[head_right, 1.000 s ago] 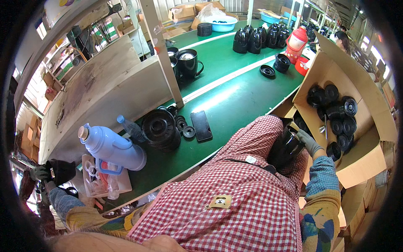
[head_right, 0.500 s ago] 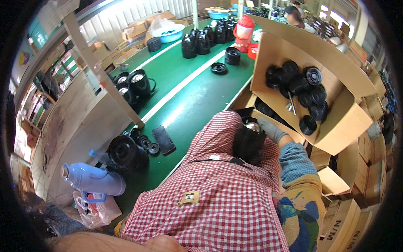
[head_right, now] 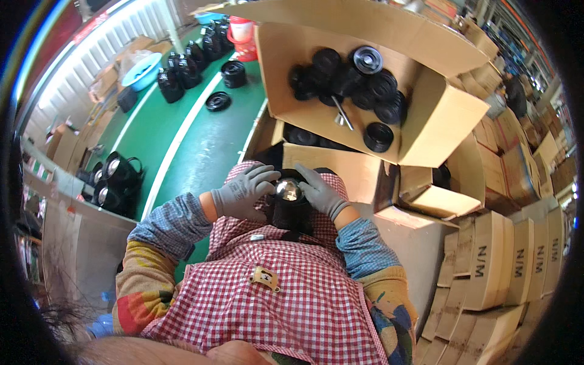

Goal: The person repeatedly picks up black kettle bodies and lids from a cardboard box, places the lids onto the bodies, and uses a metal tool to tighten or secure them. Completed units are placed on a green table. The process is repeated for multiple kettles.

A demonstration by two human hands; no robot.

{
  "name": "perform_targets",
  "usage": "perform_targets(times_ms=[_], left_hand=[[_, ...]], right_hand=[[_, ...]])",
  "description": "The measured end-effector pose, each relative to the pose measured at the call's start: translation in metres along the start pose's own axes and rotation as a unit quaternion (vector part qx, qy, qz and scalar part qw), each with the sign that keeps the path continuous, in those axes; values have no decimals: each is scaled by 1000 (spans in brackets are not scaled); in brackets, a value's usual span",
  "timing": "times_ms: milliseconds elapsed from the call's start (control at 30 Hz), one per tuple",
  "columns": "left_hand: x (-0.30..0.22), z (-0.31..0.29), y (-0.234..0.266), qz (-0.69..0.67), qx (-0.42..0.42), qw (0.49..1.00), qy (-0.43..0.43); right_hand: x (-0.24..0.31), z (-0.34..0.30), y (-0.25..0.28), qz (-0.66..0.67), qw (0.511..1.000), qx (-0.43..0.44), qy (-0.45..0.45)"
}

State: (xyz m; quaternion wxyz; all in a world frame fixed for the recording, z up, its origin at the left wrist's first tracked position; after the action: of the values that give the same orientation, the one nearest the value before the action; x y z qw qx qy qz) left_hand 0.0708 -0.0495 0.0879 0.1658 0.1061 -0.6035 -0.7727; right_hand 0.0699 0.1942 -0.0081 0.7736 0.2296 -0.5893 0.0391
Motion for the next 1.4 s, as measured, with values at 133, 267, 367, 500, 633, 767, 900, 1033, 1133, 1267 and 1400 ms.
perform_targets(times_ms=[133, 267, 367, 500, 633, 767, 900, 1033, 1133, 1267, 1400], left_hand=[[-2, 33, -41, -103, -75, 987, -99], [-3, 36, -58, -200, -60, 975, -78], [7, 38, -69, -243, -67, 966, -62], [32, 48, -71, -294, -88, 948, -84], [102, 50, -61, -265, -168, 949, -11], [255, -10, -132, -143, -164, 912, 347], [380, -37, -160, -42, -48, 838, 542], [443, -24, -168, 104, 44, 793, 599], [448, -28, -186, 69, 135, 772, 617], [439, -62, -227, 30, -108, 828, 549], [363, -42, -196, -100, -207, 876, 423]], right_hand=[[-5, -24, 10, 22, 999, -45, 8], [-1, -31, 11, 5, 997, -80, 0], [21, -18, 28, -100, 993, -68, 0], [39, 23, 40, -215, 974, 61, -26], [-2, 31, 44, -241, 956, 154, 63], [-11, 37, 50, -153, 966, 200, 54], [-20, 45, 51, -117, 978, 169, -35], [-19, 42, 54, -48, 989, 80, -118], [-21, 39, 57, -21, 992, 16, -121], [6, 52, 62, -86, 994, -25, -56], [1, 55, 75, -24, 978, -186, -96]])
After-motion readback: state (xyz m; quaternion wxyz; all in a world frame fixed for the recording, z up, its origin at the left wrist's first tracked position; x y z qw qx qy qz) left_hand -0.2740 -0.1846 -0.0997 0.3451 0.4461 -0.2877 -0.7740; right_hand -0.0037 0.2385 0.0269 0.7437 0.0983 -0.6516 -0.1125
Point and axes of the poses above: each hand's wrist, its own z-axis towards the middle knuckle, its own y-axis out of the back of the hand, x = y × z, the point moved 3 cm from there along z, towards the middle knuckle, and after that the axes turned 15 degrees about z, right-handed, at the moved point
